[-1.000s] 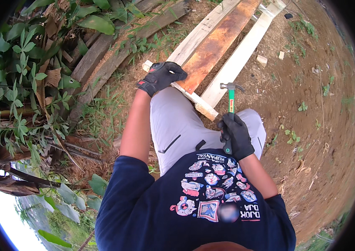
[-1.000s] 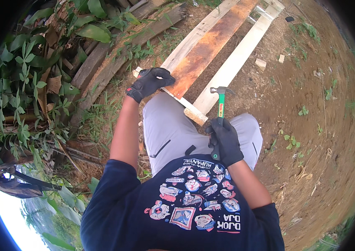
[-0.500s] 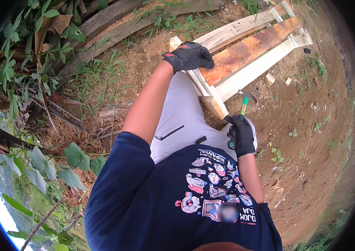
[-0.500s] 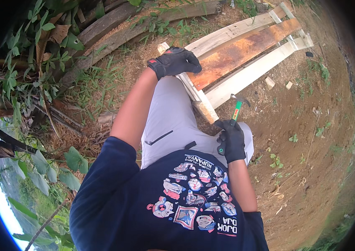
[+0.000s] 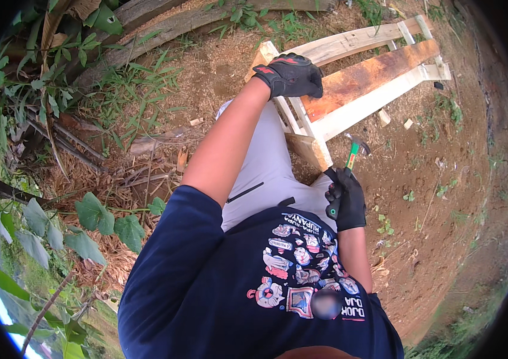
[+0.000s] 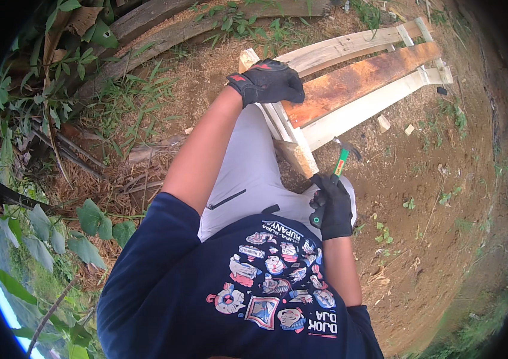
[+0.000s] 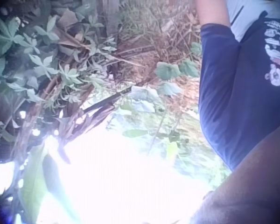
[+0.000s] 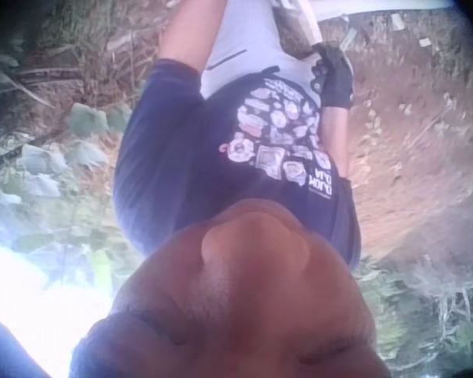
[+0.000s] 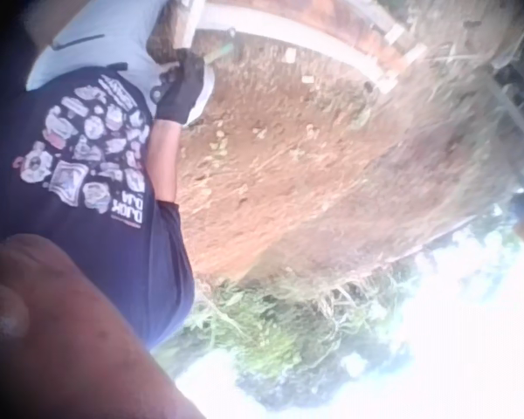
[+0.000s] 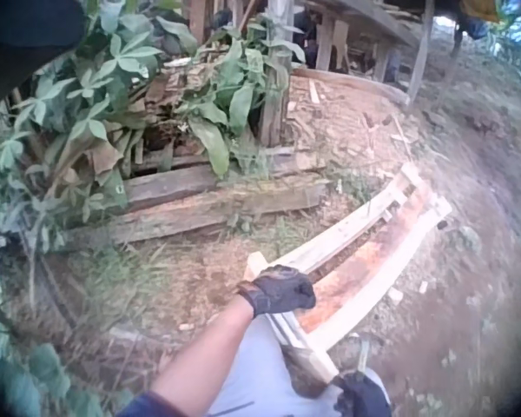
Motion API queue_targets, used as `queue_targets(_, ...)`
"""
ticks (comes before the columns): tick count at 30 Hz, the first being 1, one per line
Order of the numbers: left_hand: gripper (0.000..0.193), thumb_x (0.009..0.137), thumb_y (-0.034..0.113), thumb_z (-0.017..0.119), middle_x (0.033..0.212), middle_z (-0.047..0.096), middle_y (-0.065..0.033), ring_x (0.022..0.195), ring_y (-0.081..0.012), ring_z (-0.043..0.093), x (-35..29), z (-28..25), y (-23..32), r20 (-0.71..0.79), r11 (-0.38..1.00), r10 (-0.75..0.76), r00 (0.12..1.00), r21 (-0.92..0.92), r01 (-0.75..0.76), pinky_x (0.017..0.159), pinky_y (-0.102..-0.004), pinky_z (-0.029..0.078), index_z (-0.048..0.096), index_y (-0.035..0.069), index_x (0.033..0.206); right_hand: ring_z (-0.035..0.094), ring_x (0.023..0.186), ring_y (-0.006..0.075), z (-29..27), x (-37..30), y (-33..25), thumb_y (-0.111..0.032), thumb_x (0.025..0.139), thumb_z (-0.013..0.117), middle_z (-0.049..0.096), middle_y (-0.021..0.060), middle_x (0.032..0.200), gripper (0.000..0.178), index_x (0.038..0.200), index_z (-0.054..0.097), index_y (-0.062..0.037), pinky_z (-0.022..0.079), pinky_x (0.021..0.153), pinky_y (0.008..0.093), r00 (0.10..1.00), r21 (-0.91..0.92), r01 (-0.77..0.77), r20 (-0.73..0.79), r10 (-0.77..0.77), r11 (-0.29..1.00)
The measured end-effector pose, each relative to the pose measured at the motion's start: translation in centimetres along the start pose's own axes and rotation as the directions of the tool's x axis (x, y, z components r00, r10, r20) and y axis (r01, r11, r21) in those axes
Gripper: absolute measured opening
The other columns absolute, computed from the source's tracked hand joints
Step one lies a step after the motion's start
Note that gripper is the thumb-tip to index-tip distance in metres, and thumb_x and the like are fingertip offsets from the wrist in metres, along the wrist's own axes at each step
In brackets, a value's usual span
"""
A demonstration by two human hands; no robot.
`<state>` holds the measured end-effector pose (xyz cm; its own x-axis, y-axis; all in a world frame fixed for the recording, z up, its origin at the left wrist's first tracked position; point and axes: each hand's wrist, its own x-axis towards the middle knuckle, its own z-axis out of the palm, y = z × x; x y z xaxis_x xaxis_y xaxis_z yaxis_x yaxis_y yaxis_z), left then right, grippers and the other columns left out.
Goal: The person hammers nails into a wooden structure using a hammer. They repeatedly position nails and strike them to secure the wooden pieces together.
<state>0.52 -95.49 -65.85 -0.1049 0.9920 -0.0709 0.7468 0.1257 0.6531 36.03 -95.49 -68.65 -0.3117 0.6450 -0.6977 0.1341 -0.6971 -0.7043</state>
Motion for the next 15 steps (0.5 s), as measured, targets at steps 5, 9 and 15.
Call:
queue_targets(5, 0.042, 0.088, 0.048, 0.072, 0.110, 0.080, -0.0067, 0.103, -0.0272, 0.074, 0.0, -0.3, 0.2, 0.039, 0.999, -0.038, 0.999, 0.002, 0.038, 0.095, -0.0393, 0.056, 0.082, 0.018, 0.116, 0.054, 0.063, 0.0094, 1.3, -2.2, -1.6, -0.024, 0.102, 0.071, 0.075, 0.0100, 0.101, 0.020, 0.113, 0.062, -0.0106, 0.046, 0.053, 0.0266, 1.000, 0.018, 0.021, 0.005, -0.021, 1.000)
queue_targets(9, 0.038, 0.089, 0.046, 0.072, 0.110, 0.080, -0.0055, 0.101, -0.0246, 0.075, 0.2, -0.4, 0.2, 0.032, 0.999, -0.047, 0.998, -0.013, 0.047, 0.091, -0.0387, 0.058, 0.083, 0.019, 0.115, 0.055, 0.064, 0.0086, -0.5, -1.6, -1.1, -0.024, 0.102, 0.070, 0.076, 0.0178, 0.114, 0.019, 0.113, 0.062, -0.0100, 0.047, 0.054, 0.0255, 0.997, 0.092, -0.017, 0.081, 0.009, 0.996)
queue_targets(15, 0.035, 0.088, 0.046, 0.074, 0.107, 0.081, -0.0057, 0.101, -0.0273, 0.075, -0.5, -1.2, 2.6, 0.048, 0.986, -0.153, 0.987, -0.053, 0.155, 0.094, -0.0391, 0.056, 0.084, 0.021, 0.110, 0.055, 0.063, 0.0088, -2.5, -0.5, -0.5, -0.023, 0.102, 0.068, 0.074, 0.0236, 0.125, 0.018, 0.112, 0.063, -0.0098, 0.048, 0.054, 0.0254, 0.991, 0.239, -0.056, 0.133, 0.025, 0.969)
